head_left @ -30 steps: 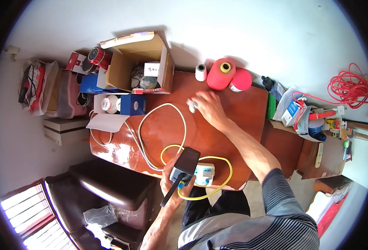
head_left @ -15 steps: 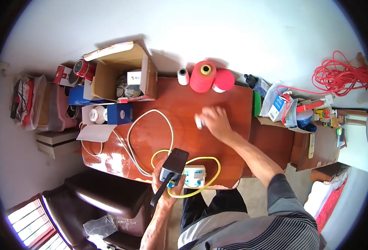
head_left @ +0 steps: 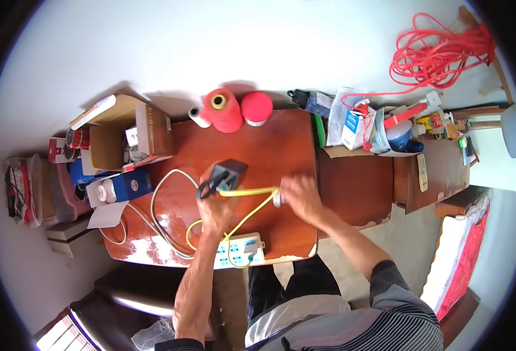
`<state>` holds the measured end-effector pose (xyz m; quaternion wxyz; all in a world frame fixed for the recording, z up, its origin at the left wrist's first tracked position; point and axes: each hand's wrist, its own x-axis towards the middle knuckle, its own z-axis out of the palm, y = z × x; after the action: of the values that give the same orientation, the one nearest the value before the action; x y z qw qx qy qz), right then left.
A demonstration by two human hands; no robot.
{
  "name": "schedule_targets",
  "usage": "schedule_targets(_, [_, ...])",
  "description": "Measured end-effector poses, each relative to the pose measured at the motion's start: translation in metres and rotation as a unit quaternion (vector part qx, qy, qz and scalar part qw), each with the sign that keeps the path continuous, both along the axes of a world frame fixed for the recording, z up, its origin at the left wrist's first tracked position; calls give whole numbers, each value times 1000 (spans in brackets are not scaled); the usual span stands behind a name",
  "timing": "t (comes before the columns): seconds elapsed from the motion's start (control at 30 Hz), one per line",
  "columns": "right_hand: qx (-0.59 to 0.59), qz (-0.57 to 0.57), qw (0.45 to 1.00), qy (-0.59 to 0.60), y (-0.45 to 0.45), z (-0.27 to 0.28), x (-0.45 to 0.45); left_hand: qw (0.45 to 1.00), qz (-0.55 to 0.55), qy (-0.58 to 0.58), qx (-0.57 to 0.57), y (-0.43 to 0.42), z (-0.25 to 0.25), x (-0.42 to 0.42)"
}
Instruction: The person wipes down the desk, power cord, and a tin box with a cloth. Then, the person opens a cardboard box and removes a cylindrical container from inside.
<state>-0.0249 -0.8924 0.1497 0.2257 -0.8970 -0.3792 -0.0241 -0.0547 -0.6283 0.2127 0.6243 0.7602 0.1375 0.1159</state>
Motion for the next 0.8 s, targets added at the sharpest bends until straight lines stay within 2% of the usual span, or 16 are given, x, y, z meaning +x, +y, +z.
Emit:
schedule_targets(0.03, [-9, -67, 998, -1, 3, 2, 26, 997, -13, 0, 73, -3, 3, 12])
schedule_targets(0.1, [32, -161, 985, -50, 12, -4, 71, 995, -3, 63, 75, -14, -1, 36])
schedule_targets(0.17, [42, -194, 980, -20, 18, -9, 79, 996, 24, 67, 58, -21, -16, 51])
schedule_targets(0.27, [47, -152, 987, -20, 5, -12, 25, 997, 32, 66, 29, -29, -19, 74])
schedule_targets(0.43, [7, -64, 996, 62, -26, -7, -71, 996, 51, 67, 29, -37, -16, 88])
schedule_targets(0.57, [7, -55, 998, 40, -27, -2, -40, 991, 98, 56, 72, -50, -20, 96])
schedule_targets(0.7, [34, -165, 986, 3, -10, 3, 25, 986, 126, 86, 68, -57, -8, 97])
schedule_targets(0.77, [50, -182, 982, 7, -2, 3, 46, 988, 117, 77, 63, -54, -14, 100])
schedule_targets(0.8, [50, -178, 983, 12, -3, 0, 40, 986, 100, 113, 69, -51, -11, 98])
